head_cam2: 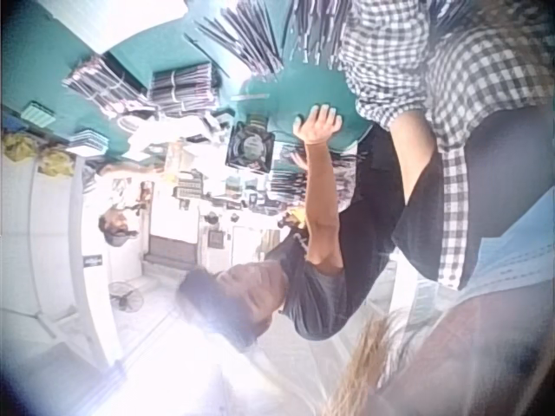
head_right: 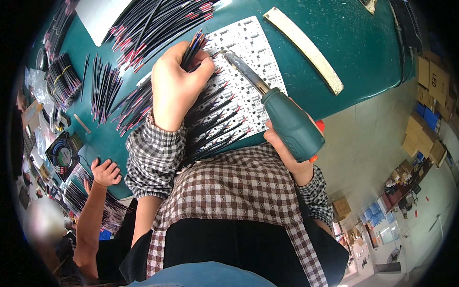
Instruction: The recorder is using a soldering iron to connect bundles of wires to a circuit board or component plate on an assembly line.
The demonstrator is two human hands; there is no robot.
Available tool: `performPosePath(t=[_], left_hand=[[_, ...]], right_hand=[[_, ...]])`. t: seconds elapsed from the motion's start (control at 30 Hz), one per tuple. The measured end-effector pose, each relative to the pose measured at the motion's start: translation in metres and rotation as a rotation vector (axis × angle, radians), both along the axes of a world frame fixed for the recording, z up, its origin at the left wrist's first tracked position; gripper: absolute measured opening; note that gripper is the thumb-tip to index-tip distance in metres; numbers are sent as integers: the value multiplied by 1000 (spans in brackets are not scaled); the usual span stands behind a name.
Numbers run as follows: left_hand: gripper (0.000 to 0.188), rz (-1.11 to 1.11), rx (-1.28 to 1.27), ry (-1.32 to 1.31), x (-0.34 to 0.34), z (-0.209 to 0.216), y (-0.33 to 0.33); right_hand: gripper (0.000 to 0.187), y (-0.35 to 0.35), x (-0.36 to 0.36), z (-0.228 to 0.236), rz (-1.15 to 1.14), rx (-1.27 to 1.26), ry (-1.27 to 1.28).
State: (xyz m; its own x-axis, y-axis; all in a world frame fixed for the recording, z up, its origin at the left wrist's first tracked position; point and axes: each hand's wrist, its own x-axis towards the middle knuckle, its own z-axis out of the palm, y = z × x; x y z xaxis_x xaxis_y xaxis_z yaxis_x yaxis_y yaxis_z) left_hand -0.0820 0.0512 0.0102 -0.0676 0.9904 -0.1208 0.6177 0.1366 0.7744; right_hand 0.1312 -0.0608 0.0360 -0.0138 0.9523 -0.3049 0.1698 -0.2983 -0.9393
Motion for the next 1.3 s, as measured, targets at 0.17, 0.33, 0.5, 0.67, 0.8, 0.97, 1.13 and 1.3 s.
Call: performPosePath(t=[0.17,0.33,0.5,0.67,0.8,0.97,1.13,1.3], left_hand=[[18,-6,8,1,0,0,0],[18,-5,23,4,0,-2,0],[19,-8,26,1,0,-1,0],[19,-9,38,21,0,-2,0],[20,37,56,-10,1,-5,-3],[20,74,55,-22,4,-6,-3],[20,70,60,-1,3,-6,0],[20,62,34,-8,2,-3,1]], right_hand=[[19,-2,3,-1,27,-30,-68],[38,-3,7,-5,91,6,-176],[63,3,-6,5,-129,-32,107],[61,-3,6,-7,29,61,30],[60,-3,12,-12,260,179,-192],[58,2,0,-5,17,82,20],[55,5,-3,-4,-17,35,32],[55,6,-6,-2,6,0,-46]])
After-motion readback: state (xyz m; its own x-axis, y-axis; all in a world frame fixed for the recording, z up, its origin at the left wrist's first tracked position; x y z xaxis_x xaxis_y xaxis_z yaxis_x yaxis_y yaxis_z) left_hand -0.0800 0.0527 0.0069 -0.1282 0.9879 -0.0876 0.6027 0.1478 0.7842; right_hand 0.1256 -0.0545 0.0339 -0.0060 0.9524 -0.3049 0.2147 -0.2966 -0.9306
